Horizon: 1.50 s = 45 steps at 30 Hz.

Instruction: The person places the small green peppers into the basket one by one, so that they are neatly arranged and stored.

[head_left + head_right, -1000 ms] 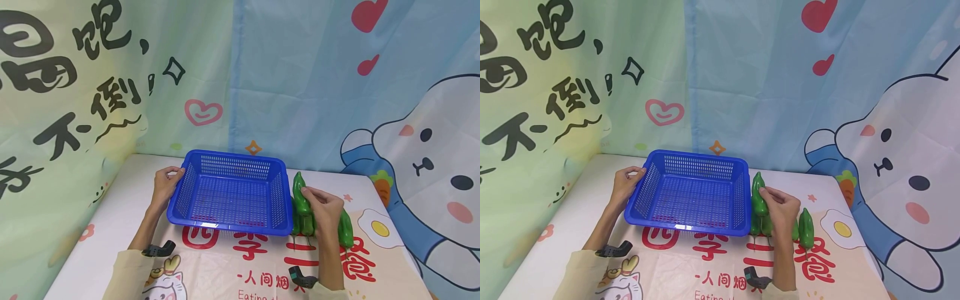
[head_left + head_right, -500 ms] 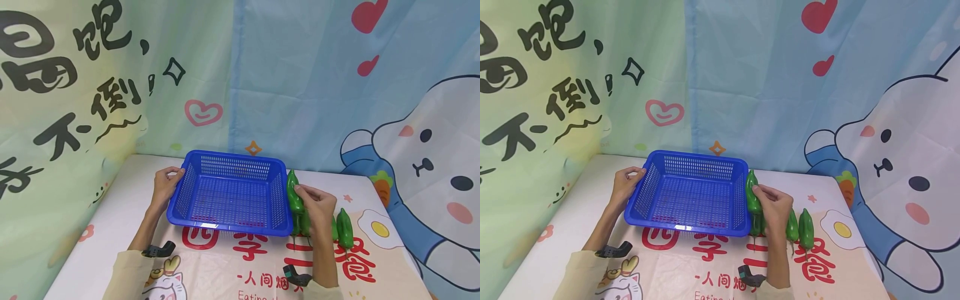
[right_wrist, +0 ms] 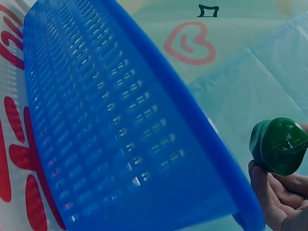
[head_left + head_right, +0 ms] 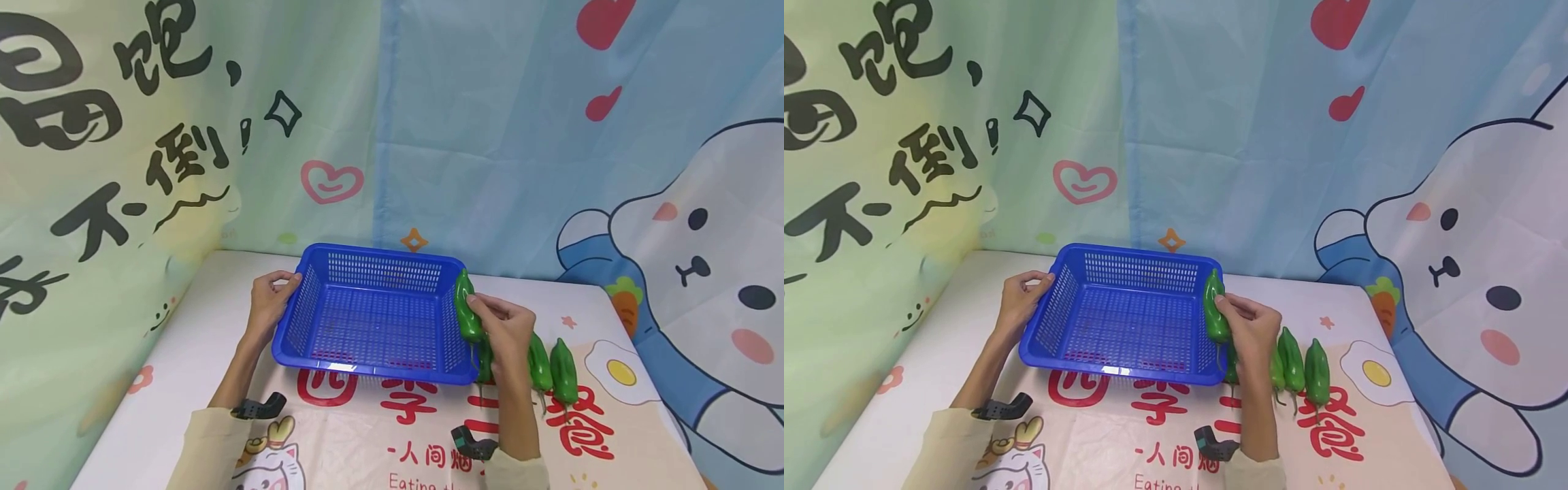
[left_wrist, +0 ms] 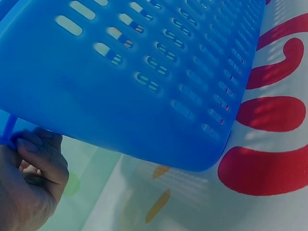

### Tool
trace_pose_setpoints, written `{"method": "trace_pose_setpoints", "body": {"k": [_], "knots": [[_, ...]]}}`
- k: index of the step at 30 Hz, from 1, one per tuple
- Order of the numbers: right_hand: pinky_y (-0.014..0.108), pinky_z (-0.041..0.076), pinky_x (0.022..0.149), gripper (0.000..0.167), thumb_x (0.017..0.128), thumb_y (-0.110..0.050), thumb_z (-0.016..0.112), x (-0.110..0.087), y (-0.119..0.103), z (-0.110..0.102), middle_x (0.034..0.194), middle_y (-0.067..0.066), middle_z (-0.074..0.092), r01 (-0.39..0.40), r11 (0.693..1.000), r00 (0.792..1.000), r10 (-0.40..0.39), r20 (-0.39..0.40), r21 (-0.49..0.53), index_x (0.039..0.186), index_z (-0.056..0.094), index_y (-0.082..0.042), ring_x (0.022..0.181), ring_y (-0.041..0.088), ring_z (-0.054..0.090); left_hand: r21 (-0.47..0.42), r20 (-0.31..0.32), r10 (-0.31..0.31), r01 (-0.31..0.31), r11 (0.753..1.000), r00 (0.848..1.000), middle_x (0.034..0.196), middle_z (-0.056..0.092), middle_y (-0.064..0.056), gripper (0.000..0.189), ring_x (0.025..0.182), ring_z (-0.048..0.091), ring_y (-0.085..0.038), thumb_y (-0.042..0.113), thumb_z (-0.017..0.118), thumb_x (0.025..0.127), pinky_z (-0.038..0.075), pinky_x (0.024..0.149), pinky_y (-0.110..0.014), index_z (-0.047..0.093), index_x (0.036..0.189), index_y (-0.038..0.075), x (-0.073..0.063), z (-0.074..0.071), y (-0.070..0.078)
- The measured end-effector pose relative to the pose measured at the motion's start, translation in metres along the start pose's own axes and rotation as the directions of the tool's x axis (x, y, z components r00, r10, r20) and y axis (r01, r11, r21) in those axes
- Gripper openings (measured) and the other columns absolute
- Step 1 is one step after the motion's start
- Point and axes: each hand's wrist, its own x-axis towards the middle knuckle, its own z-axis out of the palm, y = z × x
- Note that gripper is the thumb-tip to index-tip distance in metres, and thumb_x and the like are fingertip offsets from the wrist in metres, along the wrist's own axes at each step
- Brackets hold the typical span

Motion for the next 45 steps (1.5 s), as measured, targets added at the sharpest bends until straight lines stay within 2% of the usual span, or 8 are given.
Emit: {"method": "trace_pose_setpoints", "body": {"k": [2,9,15,22,33,39,45], "knots": [[0.012,0.059,0.081,0.044,0.098,-0.036,0.083,0.000,-0.002,0.002,0.126,0.018,0.081,0.003,1.000,1.000,-0.003,0.007,0.007,0.127,0.080,-0.003,0.089,0.000,0.073,0.002,0.001,0.000,0.000,1.000,1.000,0.078,0.080,-0.008,0.041,0.056,0.073,-0.007,0.027,0.068,0.110,0.059,0.052,-0.022,0.067,0.120,-0.013,0.000,0.000,0.000],[0.016,0.061,0.076,0.041,0.096,-0.030,0.086,0.001,-0.004,0.011,0.104,0.006,0.085,0.037,0.998,0.999,-0.038,0.015,0.059,0.122,0.081,0.001,0.083,0.004,0.074,0.008,0.005,0.001,-0.001,1.000,1.000,0.082,0.081,-0.013,0.041,0.058,0.074,-0.008,0.028,0.068,0.110,0.061,0.053,-0.023,0.067,0.121,-0.012,0.000,0.000,0.000],[0.017,0.061,0.074,0.040,0.096,-0.029,0.086,0.000,-0.004,0.017,0.105,0.009,0.084,0.041,0.997,0.999,-0.042,0.017,0.066,0.121,0.080,0.002,0.081,0.005,0.074,-0.005,0.003,0.009,-0.008,1.000,1.000,0.079,0.080,-0.009,0.040,0.057,0.073,-0.007,0.026,0.068,0.110,0.060,0.052,-0.022,0.066,0.120,-0.013,0.002,0.002,-0.001],[0.016,0.061,0.072,0.040,0.096,-0.026,0.087,-0.004,-0.006,0.023,0.098,0.003,0.084,0.032,0.995,0.999,-0.036,0.039,0.092,0.121,0.080,0.003,0.079,0.003,0.073,-0.015,0.008,0.011,-0.011,1.000,1.000,0.079,0.080,-0.010,0.040,0.057,0.073,-0.007,0.026,0.068,0.110,0.060,0.052,-0.023,0.066,0.120,-0.013,0.003,0.003,-0.001],[0.017,0.062,0.074,0.041,0.096,-0.025,0.086,-0.010,-0.005,0.038,0.107,0.014,0.084,0.011,0.994,0.996,-0.020,0.085,0.111,0.123,0.079,0.005,0.079,0.003,0.074,-0.001,0.000,0.008,-0.008,1.000,1.000,0.076,0.079,-0.005,0.039,0.056,0.072,-0.007,0.025,0.067,0.110,0.059,0.051,-0.022,0.066,0.120,-0.013,0.003,0.001,-0.002],[0.017,0.063,0.075,0.041,0.096,-0.025,0.086,-0.011,-0.002,0.045,0.114,0.021,0.082,-0.005,0.994,0.994,-0.006,0.109,0.107,0.124,0.078,0.005,0.081,0.005,0.075,0.010,-0.002,0.009,-0.009,1.000,1.000,0.078,0.079,-0.008,0.039,0.056,0.073,-0.007,0.026,0.068,0.110,0.060,0.052,-0.022,0.067,0.120,-0.012,0.002,0.000,-0.002],[0.018,0.064,0.073,0.040,0.097,-0.024,0.086,-0.014,0.002,0.053,0.113,0.022,0.082,-0.015,0.995,0.992,0.002,0.123,0.098,0.123,0.079,0.005,0.080,0.007,0.076,0.004,0.001,0.002,-0.002,1.000,1.000,0.078,0.080,-0.008,0.040,0.056,0.073,-0.007,0.027,0.068,0.110,0.059,0.052,-0.022,0.067,0.119,-0.012,0.001,-0.001,-0.002]]}}
